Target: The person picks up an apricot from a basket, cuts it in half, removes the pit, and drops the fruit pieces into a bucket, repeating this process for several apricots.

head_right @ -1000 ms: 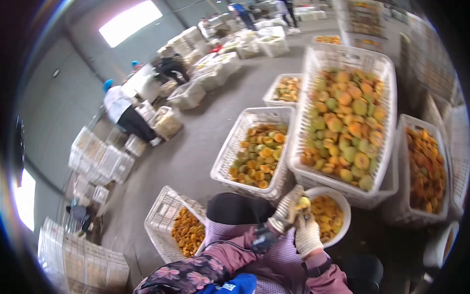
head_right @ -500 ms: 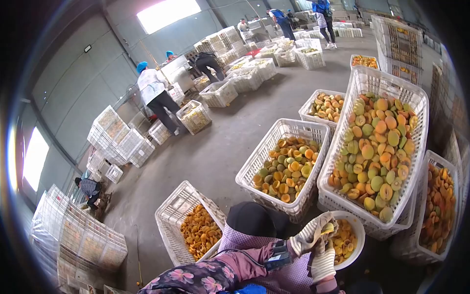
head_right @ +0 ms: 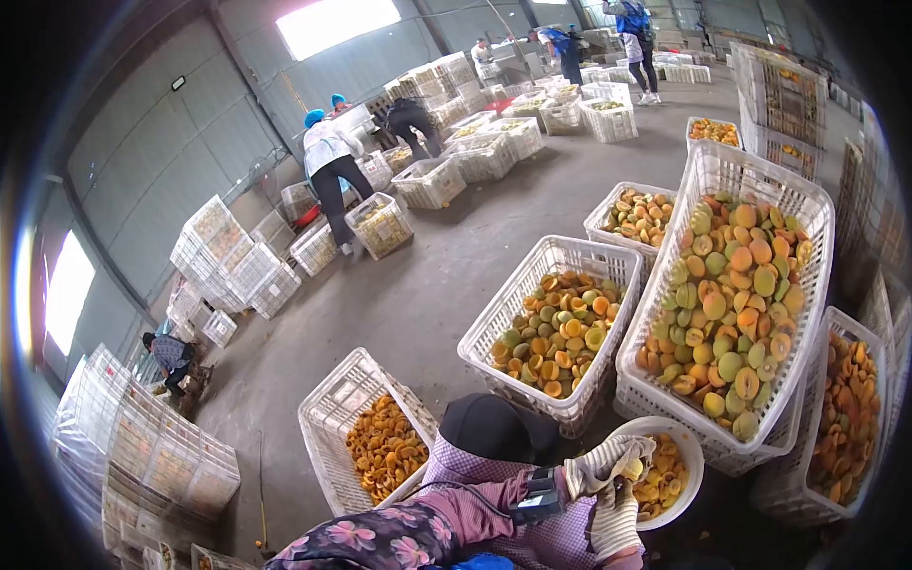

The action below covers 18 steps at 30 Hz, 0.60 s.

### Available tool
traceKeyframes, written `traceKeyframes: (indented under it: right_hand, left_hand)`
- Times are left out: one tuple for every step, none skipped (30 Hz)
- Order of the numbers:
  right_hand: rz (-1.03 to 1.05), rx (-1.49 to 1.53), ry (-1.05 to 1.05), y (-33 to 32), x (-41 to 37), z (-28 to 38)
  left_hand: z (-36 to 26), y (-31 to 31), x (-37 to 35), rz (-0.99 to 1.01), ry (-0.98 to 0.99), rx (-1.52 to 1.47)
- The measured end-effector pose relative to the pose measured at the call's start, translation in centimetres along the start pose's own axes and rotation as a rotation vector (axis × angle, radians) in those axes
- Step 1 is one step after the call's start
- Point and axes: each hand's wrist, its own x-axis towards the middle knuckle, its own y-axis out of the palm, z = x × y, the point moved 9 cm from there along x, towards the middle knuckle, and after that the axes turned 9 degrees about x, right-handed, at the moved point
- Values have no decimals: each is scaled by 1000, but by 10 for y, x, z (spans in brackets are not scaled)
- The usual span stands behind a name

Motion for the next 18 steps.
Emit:
traceKeyframes:
  right_hand:
    - [3,98,251,12,-6,12]
    - [5,192,503,22,-16,16]
    - [48,207,600,28,-21,17]
    - [50,203,597,29,-22,16]
    - [55,268,599,34,-22,11]
    - [63,332,601,38,-22,6]
    - [115,247,644,34,-26,-8]
    - [120,243,641,39,-26,1]
    - [86,266,631,45,-28,14]
    - [50,288,621,47,-30,23]
    - [-48,296,609,38,-27,13]
    - [-81,474,628,50,-32,33]
    - [-120,602,623,42,-27,27]
    - [-156,733,616,37,-22,26]
    - [-313,680,565,21,-17,33]
    - [-362,698,518,6,-11,27]
    - [-437,715,474,0,-6,34]
    - [-513,728,431,-6,-2,41]
  left_hand:
    - [-17,12,-5,150,161,328]
    - [-26,25,-12,296,322,657]
    - [-36,37,-21,431,587,877]
    - [-34,33,-18,431,592,876]
    - [-30,38,-21,468,306,765]
    - [-18,40,-25,494,24,645]
    - [-14,43,-28,572,48,401]
    - [-17,47,-30,572,55,403]
    - [-37,40,-30,353,219,499]
    - [-58,35,-35,130,380,587]
    - [-72,33,-40,30,411,86]
    - [-88,9,-1,391,444,-445]
    - [-101,10,-4,137,259,-1065]
    - [-119,-6,-10,-85,450,-909]
    - [-124,2,-3,-144,453,-778]
    - [-126,11,9,-198,455,-646]
    - [-128,30,31,-53,437,-316]
    - [-117,42,64,90,413,12]
